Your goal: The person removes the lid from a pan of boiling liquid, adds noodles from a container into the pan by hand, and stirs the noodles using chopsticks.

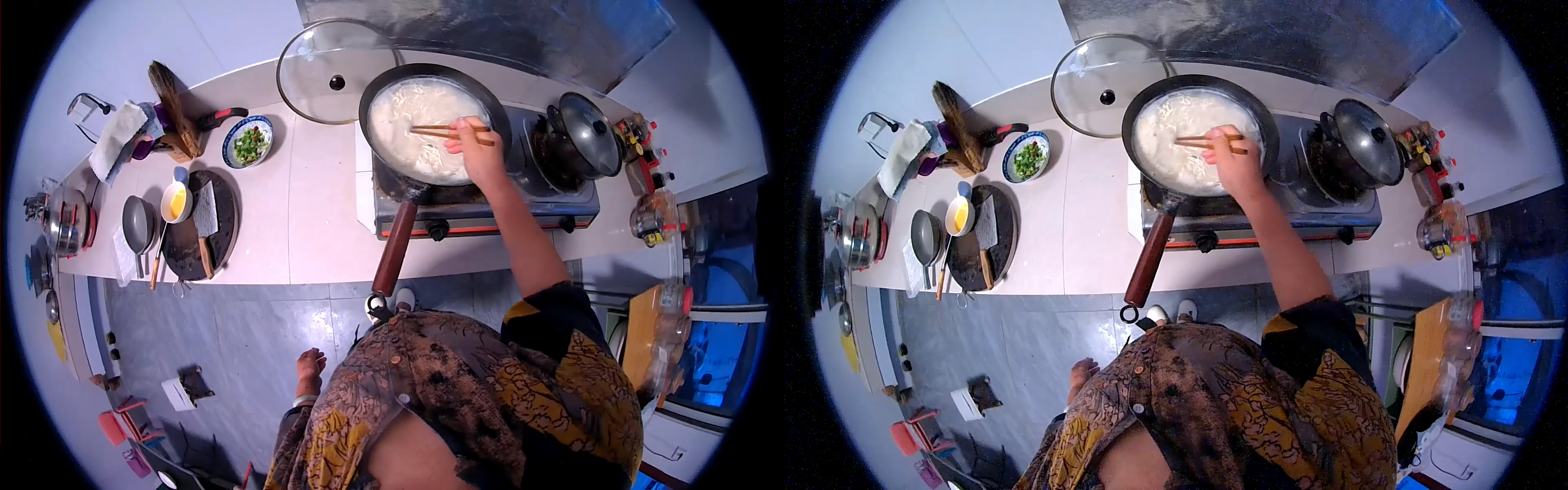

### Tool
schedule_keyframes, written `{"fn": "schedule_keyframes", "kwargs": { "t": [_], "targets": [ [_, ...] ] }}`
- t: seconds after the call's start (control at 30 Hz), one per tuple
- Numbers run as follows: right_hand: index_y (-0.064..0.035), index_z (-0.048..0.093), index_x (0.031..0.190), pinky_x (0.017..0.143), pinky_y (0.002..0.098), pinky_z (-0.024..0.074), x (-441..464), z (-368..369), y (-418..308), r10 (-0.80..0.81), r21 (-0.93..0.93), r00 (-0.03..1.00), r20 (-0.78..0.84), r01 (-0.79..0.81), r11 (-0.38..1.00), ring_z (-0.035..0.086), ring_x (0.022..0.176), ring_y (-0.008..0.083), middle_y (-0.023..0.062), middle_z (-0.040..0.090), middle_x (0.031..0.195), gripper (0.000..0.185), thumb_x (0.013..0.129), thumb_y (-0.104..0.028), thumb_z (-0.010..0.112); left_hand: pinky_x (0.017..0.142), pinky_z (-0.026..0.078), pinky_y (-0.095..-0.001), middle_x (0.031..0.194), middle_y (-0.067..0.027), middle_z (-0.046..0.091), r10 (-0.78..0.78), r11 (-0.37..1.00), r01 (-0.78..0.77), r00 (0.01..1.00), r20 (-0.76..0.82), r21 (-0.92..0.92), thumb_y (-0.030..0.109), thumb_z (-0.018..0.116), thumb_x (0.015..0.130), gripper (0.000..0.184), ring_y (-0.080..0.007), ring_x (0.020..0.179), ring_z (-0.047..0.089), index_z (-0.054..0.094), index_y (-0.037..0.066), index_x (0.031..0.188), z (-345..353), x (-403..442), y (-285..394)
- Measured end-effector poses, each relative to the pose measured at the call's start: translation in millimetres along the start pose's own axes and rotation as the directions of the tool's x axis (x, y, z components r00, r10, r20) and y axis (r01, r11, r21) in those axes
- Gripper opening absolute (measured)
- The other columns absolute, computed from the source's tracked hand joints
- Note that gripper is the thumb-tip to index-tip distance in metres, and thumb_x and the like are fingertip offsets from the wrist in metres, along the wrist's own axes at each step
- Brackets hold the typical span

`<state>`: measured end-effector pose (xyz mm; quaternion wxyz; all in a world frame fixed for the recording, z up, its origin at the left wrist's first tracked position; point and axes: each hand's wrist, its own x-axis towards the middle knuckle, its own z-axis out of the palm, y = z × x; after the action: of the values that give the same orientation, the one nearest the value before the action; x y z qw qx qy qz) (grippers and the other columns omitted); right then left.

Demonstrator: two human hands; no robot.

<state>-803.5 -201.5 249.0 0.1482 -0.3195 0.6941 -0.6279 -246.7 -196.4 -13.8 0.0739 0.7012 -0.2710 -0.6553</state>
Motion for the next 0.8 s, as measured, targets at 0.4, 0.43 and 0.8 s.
{"fn": "schedule_keyframes", "kwargs": {
  "t": [0.4, 0.43, 0.8],
  "targets": [
    [0.0017, 0.061, 0.084, 0.058, 0.0223, 0.0491, -39.3, -34.0, -42.4, -0.146, -0.166, 0.989, 0.017, 0.147, 0.975, 0.061, 0.063, 0.0105, 0.0050, 0.062, 0.074, 0.016, 0.090, -0.010, 0.051, 0.048, 0.047, -0.0266, 0.081, -0.0091, 0.063, -0.001, 1.000, 0.001, 1.000, -0.001, -0.023, 0.022, 0.056, 0.083, 0.023, -0.0188, 0.059, 0.060, 0.056, 0.003, 0.096, -19.4, 11.5, -20.9],
    [0.0021, 0.061, 0.086, 0.058, 0.0208, 0.0491, -43.0, -38.9, -51.7, -0.196, -0.191, 0.981, 0.007, 0.194, 0.962, 0.061, 0.064, 0.0098, 0.0053, 0.062, 0.076, 0.018, 0.091, -0.011, 0.049, 0.048, 0.047, -0.0267, 0.081, -0.0092, 0.063, -0.002, 1.000, 0.002, 1.000, -0.002, -0.023, 0.022, 0.056, 0.083, 0.023, -0.0188, 0.059, 0.060, 0.056, 0.003, 0.096, -20.7, 13.2, -20.6],
    [0.0026, 0.059, 0.090, 0.061, 0.0218, 0.0503, -49.5, -29.3, -20.4, -0.135, -0.161, 0.990, -0.040, 0.126, 0.979, 0.062, 0.064, 0.0107, 0.0075, 0.063, 0.078, 0.020, 0.092, -0.013, 0.047, 0.049, 0.048, -0.0277, 0.081, -0.0096, 0.063, 0.019, 1.000, -0.019, 1.000, 0.015, -0.019, 0.022, 0.057, 0.083, 0.025, -0.0196, 0.060, 0.060, 0.056, 0.001, 0.097, -13.1, 15.3, 2.5]
  ]
}}
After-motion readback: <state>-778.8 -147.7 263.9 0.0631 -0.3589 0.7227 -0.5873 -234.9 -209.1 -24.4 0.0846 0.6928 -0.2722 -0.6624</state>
